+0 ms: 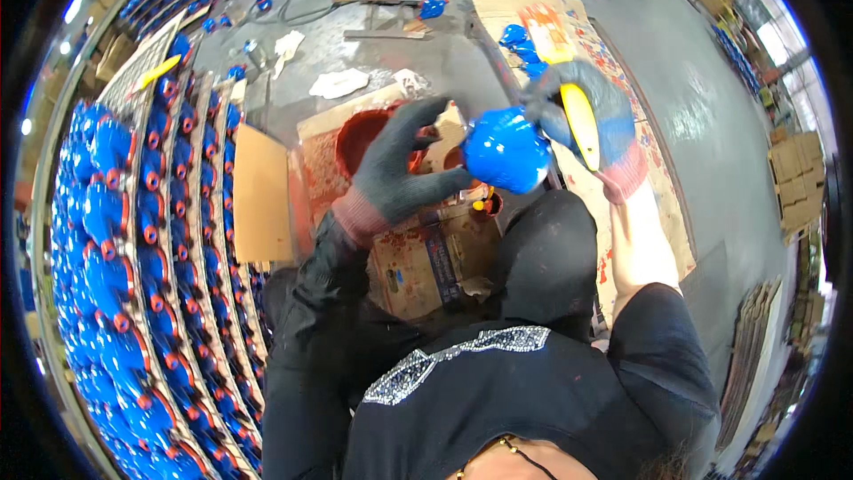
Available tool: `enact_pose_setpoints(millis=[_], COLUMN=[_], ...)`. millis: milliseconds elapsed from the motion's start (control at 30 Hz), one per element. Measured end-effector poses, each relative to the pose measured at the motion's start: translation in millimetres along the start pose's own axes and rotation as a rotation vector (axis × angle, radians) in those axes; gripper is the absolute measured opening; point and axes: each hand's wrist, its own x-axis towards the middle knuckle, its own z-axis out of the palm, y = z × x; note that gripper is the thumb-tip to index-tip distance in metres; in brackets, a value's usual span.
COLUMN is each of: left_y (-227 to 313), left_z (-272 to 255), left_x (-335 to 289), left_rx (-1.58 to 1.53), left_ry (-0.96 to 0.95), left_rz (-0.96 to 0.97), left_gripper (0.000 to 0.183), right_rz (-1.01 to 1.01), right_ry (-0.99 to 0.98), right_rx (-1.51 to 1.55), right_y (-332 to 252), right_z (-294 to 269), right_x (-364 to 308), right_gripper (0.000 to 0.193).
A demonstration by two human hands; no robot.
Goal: Applying red paint to blue industrial elbow joints using a brush.
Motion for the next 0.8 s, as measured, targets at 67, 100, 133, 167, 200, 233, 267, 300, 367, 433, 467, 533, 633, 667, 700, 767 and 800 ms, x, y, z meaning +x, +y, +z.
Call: enact_pose_setpoints(millis=[67, 100, 133, 167, 200, 233, 267, 300, 367, 433, 467, 533, 633, 667, 700, 767, 800], left_y=[1, 1, 1, 0, 0, -1, -2, -2, -3, -5, -6, -7, -6, -5, -2, 4, 7], left_z=[2, 0, -4, -9, -8, -18, -25, -34, -47, -57, -62, -70, -79, -86, -92, -97, -99], left_x=[0, -2, -3, -5, -8, -11, -12, -16, -20, -24, -27, -32, -40, -42, -43, -44, -44], left_rx=[-0.339, -0.569, -0.803, -0.927, -1.053, -1.203, -1.363, -1.373, -1.449, -1.549, -1.553, -1.506, -1.511, -1.533, -1.528, -1.350, -1.146], left_ry=[-0.103, -0.066, -0.043, -0.064, 0.093, 0.133, 0.175, 0.059, 0.071, 0.143, 0.155, -0.023, 0.133, 0.139, 0.218, 0.369, 0.528], left_rz=[-0.047, -0.164, -0.246, -0.171, -0.223, -0.252, -0.296, -0.159, -0.136, -0.142, -0.136, -0.001, 0.052, 0.063, 0.032, 0.104, 0.174], left_gripper=[0.073, 0.070, 0.067, 0.061, 0.062, 0.062, 0.064, 0.067, 0.069, 0.073, 0.073, 0.073, 0.075, 0.073, 0.071, 0.065, 0.059], right_rz=[-0.200, -0.514, 0.053, -0.002, -0.103, -0.005, 0.044, 0.043, 0.060, 0.026, -0.087, 0.010, 0.021, 0.043, 0.131, 0.076, 0.145], right_ry=[0.033, 0.085, -0.078, -0.041, -0.002, 0.038, 0.026, 0.038, 0.015, -0.024, -0.017, -0.117, -0.260, -0.317, -0.381, -0.383, -0.335], right_rx=[-0.095, -0.270, 0.239, 0.306, 0.400, 0.480, 0.383, 0.393, 0.427, 0.324, 0.236, 0.197, 0.001, -0.042, -0.062, 0.021, 0.126], right_y=[-23, -31, -38, -40, -41, -40, -37, -34, -26, -18, -13, -3, 16, 22, 26, 27, 25], right_z=[30, 44, 56, 72, 88, 96, 99, 109, 129, 148, 158, 179, 210, 220, 230, 249, 254], right_x=[32, 50, 50, 66, 80, 82, 86, 89, 88, 81, 76, 63, 54, 54, 54, 54, 57], right_gripper=[0.021, 0.019, 0.017, 0.014, 0.012, 0.015, 0.018, 0.018, 0.019, 0.021, 0.021, 0.020, 0.027, 0.027, 0.028, 0.031, 0.033])
